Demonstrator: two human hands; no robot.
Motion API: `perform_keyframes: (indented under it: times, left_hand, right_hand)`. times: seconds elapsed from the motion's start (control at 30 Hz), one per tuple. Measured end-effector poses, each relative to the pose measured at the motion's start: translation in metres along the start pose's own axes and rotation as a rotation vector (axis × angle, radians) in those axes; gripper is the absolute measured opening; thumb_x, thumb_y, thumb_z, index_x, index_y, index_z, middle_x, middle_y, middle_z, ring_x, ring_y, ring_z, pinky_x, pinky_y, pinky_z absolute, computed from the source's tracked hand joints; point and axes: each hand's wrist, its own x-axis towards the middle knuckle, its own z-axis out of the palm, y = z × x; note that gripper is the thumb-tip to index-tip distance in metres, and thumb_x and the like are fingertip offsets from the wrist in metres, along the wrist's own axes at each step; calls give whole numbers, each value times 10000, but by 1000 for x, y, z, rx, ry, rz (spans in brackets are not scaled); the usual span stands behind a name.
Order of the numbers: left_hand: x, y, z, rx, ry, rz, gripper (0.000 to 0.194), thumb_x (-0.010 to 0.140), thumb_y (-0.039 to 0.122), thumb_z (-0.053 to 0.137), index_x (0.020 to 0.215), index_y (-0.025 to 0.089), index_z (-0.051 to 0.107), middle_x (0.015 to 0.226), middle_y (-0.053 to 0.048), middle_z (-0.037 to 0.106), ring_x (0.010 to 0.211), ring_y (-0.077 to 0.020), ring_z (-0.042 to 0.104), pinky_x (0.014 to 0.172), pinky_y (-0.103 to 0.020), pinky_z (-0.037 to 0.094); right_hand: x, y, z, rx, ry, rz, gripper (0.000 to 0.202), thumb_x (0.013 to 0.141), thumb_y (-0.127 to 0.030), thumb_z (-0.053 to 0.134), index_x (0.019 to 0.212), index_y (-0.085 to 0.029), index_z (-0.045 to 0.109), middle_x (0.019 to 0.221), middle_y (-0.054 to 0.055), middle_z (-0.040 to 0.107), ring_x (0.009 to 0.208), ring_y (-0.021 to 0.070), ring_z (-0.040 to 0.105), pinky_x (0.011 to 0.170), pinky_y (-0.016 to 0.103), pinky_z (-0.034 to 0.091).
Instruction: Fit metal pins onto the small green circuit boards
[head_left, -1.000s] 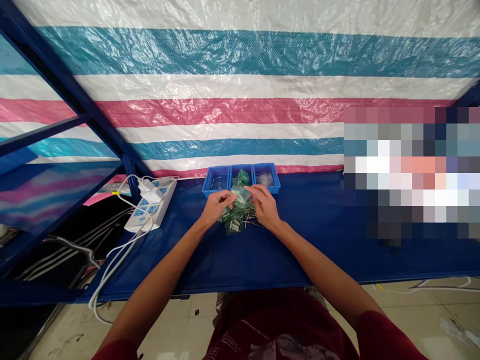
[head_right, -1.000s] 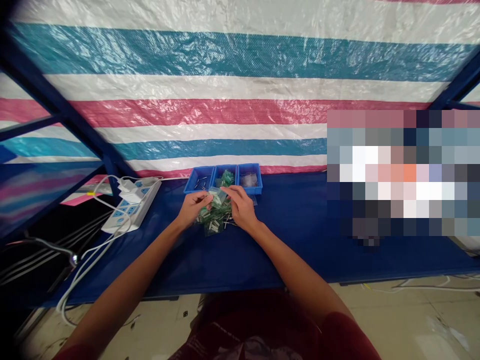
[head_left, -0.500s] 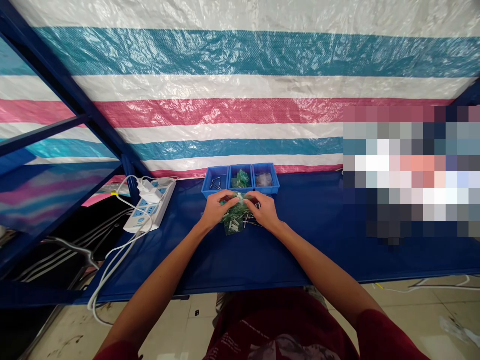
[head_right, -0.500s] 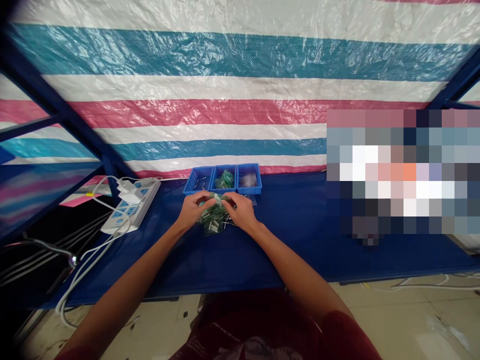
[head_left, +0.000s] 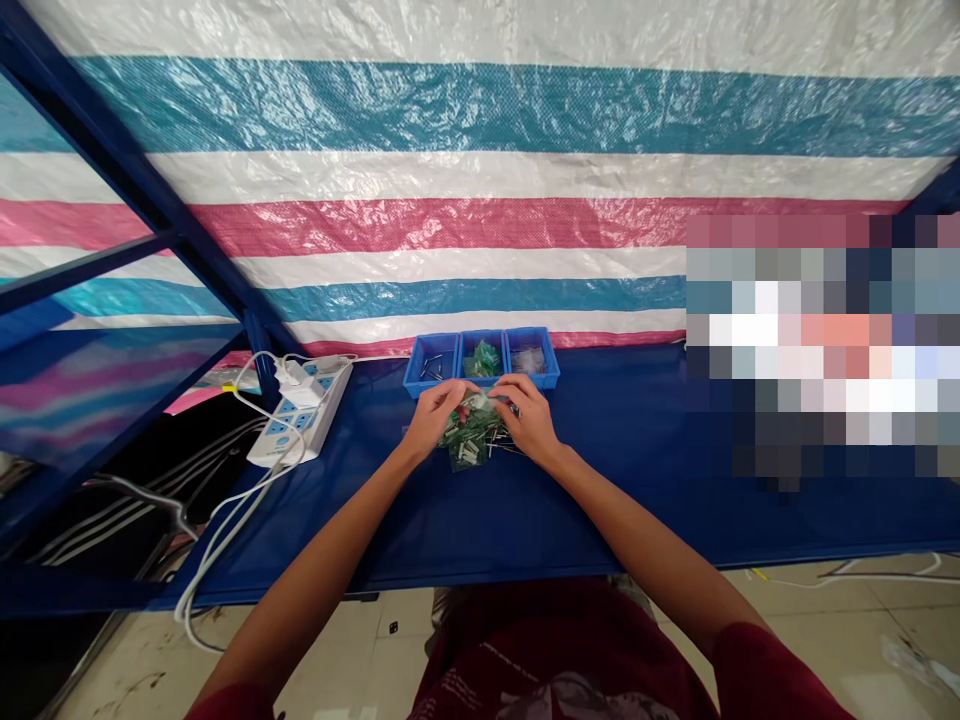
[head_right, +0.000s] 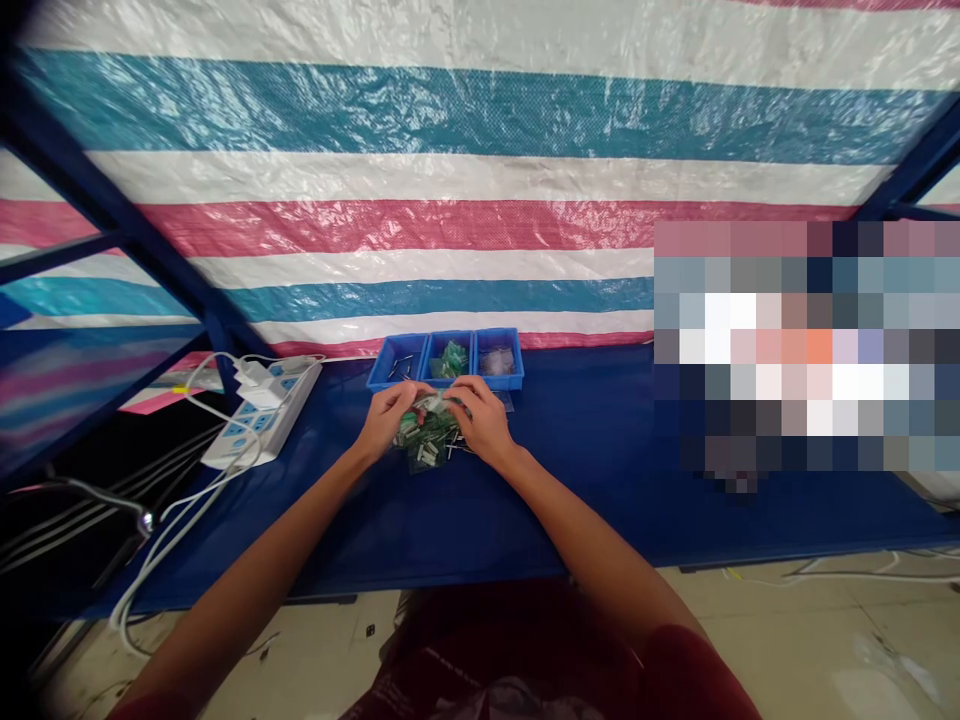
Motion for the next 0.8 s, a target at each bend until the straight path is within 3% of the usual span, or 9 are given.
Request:
perform_keyframes:
  times: [0.17, 0.3, 0.43, 0.5, 0.6, 0.73, 0.8]
  left_hand:
    - [0, -2, -1, 196, 30, 105, 346, 762, 505, 703, 791, 160, 707, 891, -69, 650, 758, -175, 603, 631, -257, 483]
    - [0, -6, -2, 86, 36, -45, 359, 783, 506, 680, 844, 152, 680, 617, -6, 612, 541, -137, 563, 545, -245, 446]
    - [2, -7, -3, -106, 38, -147, 442, 762, 464, 729, 1073, 170, 619, 516, 52, 545, 429, -95, 492, 472, -206, 401]
    - [2, -7, -3, -180, 5, -189, 469, 754, 456, 744, 1107, 182, 600, 520, 59, 538, 417, -84, 471, 454, -195, 392]
    - [3, -7, -2, -210, -24, -207, 413, 766, 498, 719, 1012, 176, 641, 535, 42, 531, 430, -86, 462, 444, -203, 397]
    - [3, -5, -3, -94, 13, -92, 497, 842, 622, 548, 789, 145, 680, 733, -57, 610, 553, -120, 519, 480, -241, 438]
    - [3, -3, -4, 19, 24, -15, 486, 810, 616, 592, 724, 145, 673, 857, -85, 629, 640, -141, 554, 520, -251, 457]
  right_hand:
    - [0, 0, 1, 10, -19, 53, 235, 958, -360, 482, 910, -202, 650, 984, 92, 621, 872, 188, 611, 731, 295, 518]
    - [-1, 0, 1, 62, -46, 69, 300, 995, -315, 378, 1112, -208, 633, 900, 65, 644, 757, 170, 610, 725, 304, 524]
    - [-1, 1, -1, 68, -70, 42, 393, 1001, -256, 300, 1324, -253, 522, 1071, 89, 613, 799, 169, 606, 734, 315, 536]
    - [-1, 1, -1, 27, -85, 20, 352, 984, -254, 356, 1262, -261, 572, 1129, 98, 582, 822, 173, 604, 728, 316, 533]
    - [-1, 0, 0, -6, -72, 9, 257, 964, -261, 416, 1080, -247, 646, 1119, 98, 566, 782, 165, 597, 703, 315, 525]
    - [0, 0, 0, 10, -8, 65, 214, 961, -334, 458, 956, -218, 638, 1034, 95, 602, 827, 177, 609, 726, 303, 521]
    - [0, 0, 0, 16, -7, 106, 233, 963, -358, 456, 939, -207, 632, 926, 74, 637, 784, 174, 616, 717, 292, 511]
